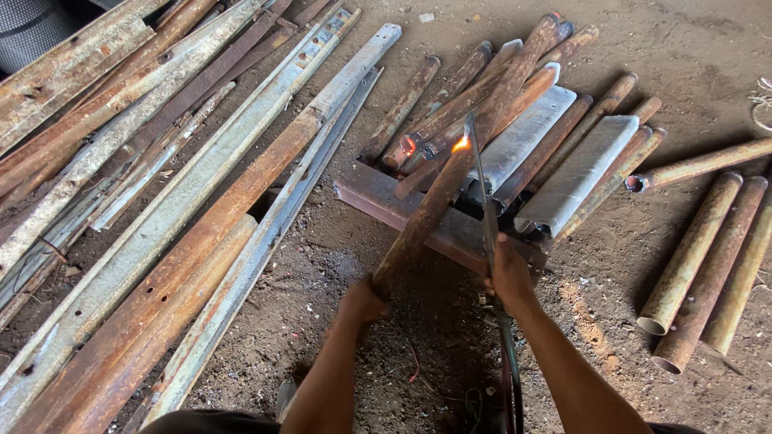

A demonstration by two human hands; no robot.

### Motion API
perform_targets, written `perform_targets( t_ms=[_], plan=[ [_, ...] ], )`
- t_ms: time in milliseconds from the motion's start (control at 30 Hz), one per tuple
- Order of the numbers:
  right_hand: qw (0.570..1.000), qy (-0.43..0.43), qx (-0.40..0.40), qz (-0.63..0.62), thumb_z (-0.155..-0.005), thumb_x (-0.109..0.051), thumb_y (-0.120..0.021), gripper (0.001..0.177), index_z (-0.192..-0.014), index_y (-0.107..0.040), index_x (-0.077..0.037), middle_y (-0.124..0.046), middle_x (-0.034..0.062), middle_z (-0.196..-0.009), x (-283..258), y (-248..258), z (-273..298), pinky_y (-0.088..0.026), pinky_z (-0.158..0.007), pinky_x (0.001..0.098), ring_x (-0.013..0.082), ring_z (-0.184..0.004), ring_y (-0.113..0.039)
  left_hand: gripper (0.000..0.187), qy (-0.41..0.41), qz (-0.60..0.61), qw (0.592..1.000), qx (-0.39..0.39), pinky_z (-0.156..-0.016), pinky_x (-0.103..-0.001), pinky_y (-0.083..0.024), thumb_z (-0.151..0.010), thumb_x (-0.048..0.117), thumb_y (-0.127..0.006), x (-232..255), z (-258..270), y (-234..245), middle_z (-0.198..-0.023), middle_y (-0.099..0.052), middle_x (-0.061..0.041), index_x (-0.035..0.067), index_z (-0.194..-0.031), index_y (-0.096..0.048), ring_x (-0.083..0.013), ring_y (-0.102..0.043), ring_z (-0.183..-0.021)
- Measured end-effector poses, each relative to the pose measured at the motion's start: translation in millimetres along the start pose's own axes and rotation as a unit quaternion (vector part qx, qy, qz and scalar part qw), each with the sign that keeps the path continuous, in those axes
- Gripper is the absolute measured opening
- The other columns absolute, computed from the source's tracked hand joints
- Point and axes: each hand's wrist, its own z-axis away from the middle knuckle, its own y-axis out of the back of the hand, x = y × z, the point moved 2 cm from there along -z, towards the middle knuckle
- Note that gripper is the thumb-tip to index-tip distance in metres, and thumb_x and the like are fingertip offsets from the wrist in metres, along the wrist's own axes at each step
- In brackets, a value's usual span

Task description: The person cuts metal pipes using a cutting torch, holding and turning the pipes by hand.

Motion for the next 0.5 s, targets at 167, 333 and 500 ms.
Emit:
perform_targets(
  t_ms=[167, 333, 500],
  plan=[
    [1.000, -0.002, 0.018, 0.001, -0.099, -0.074, -0.028, 0.080, -0.097, -0.056, 0.001, -0.050, 0.0064, -0.061, 2.1, 10.9, -4.0, -0.039, -0.041, 0.0320, 0.0149, -0.045, -0.050, 0.044, -0.001, -0.077, 0.988, 0.135, -0.087, -0.050, -0.060, -0.093, 0.030, -0.071, 38.3, -21.9, 21.6, -0.115, -0.071, -0.018, 0.015, -0.132, -0.056, -0.0357, -0.072, -0.105],
    [0.999, -0.003, 0.028, 0.021, -0.095, -0.075, -0.026, 0.076, -0.093, -0.056, -0.006, -0.051, 0.0064, -0.058, 4.5, 20.6, -4.4, -0.040, -0.040, 0.0326, 0.0154, -0.044, -0.051, 0.049, -0.008, -0.227, 0.950, 0.212, -0.098, -0.049, -0.053, -0.097, 0.020, -0.063, 69.0, -67.9, 54.7, -0.132, -0.060, -0.014, 0.017, -0.144, -0.046, -0.0324, -0.066, -0.114],
    [0.999, 0.041, 0.015, 0.009, -0.097, -0.077, -0.025, 0.080, -0.094, -0.056, -0.004, -0.051, 0.0068, -0.059, 5.3, 23.4, -6.2, -0.041, -0.041, 0.0309, 0.0153, -0.044, -0.049, 0.040, 0.020, -0.175, 0.956, 0.236, -0.113, -0.056, -0.040, -0.099, 0.018, -0.062, 57.3, -109.5, 69.0, -0.137, -0.060, -0.010, 0.021, -0.138, -0.052, -0.0293, -0.058, -0.129]
  ],
)
